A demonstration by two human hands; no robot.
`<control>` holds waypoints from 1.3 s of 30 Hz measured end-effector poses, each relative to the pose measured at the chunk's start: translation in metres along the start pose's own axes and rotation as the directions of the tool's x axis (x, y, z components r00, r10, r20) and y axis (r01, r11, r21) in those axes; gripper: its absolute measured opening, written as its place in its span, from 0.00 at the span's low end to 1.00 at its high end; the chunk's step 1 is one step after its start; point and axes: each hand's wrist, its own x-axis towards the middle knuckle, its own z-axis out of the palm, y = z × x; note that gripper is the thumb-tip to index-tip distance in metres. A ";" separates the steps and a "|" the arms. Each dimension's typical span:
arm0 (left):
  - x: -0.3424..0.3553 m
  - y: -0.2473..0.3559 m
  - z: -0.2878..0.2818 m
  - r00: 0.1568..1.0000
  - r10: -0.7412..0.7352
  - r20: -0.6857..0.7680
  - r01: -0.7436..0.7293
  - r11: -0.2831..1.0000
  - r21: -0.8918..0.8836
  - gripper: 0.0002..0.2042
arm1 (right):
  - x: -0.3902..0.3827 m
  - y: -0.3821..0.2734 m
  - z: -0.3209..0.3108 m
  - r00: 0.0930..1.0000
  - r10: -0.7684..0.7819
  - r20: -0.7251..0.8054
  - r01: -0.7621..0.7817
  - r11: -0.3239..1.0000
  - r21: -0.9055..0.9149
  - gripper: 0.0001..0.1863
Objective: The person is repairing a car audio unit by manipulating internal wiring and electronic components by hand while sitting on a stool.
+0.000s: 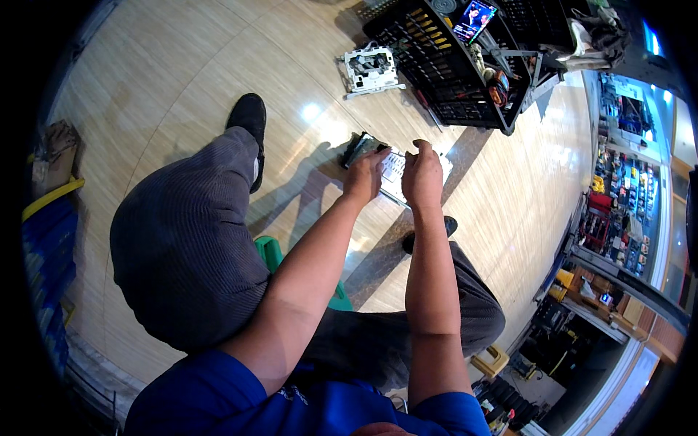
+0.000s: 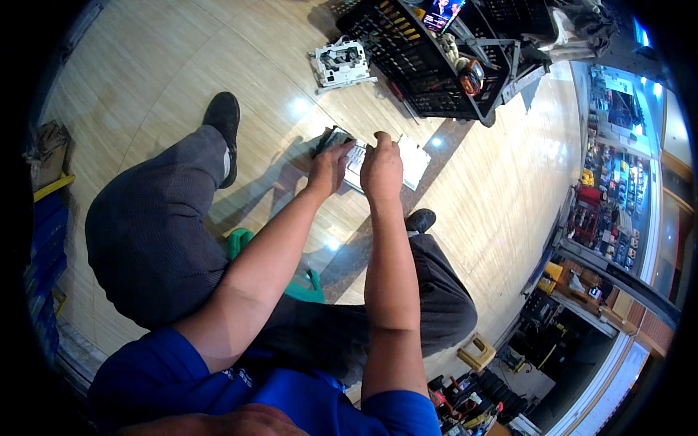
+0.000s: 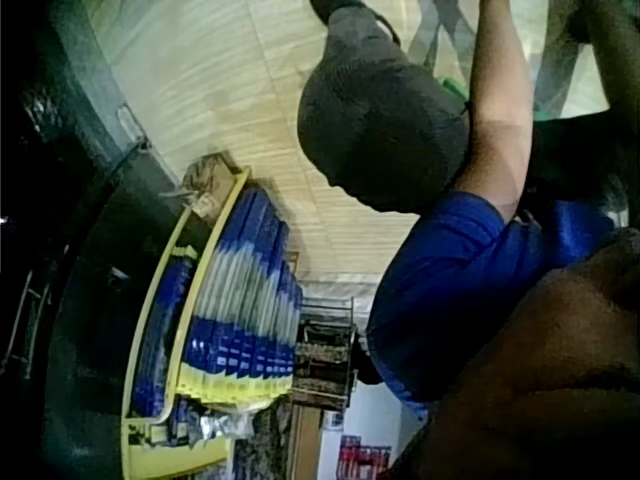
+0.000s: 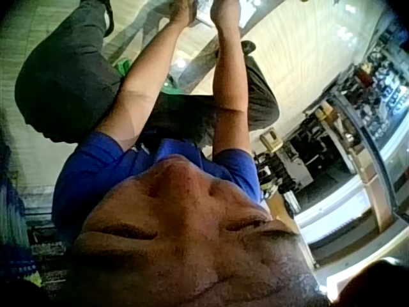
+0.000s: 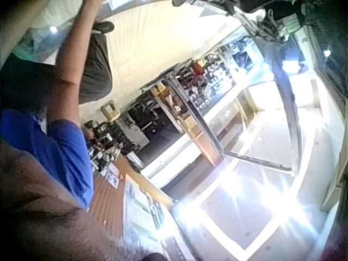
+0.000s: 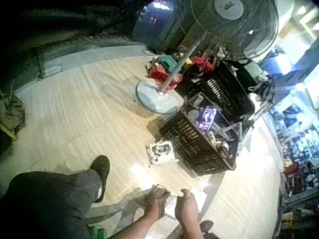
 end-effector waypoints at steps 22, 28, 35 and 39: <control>0.000 0.006 -0.001 0.999 0.001 0.052 -0.006 0.995 0.101 0.19 | -0.003 0.004 0.002 0.998 -0.062 -0.020 0.063 0.997 0.050 0.14; 0.001 0.000 0.001 0.999 0.011 0.042 -0.017 0.989 0.146 0.19 | 0.002 -0.001 0.006 0.999 0.032 -0.024 -0.032 0.999 -0.019 0.14; -0.001 0.016 -0.007 0.995 -0.043 0.087 0.031 0.991 0.128 0.19 | -0.003 0.006 0.004 0.997 -0.060 -0.041 0.062 0.996 0.060 0.14; 0.000 0.011 -0.005 0.999 -0.018 0.040 0.014 0.995 0.100 0.19 | -0.002 0.001 0.005 0.998 -0.059 -0.026 0.060 0.997 0.044 0.14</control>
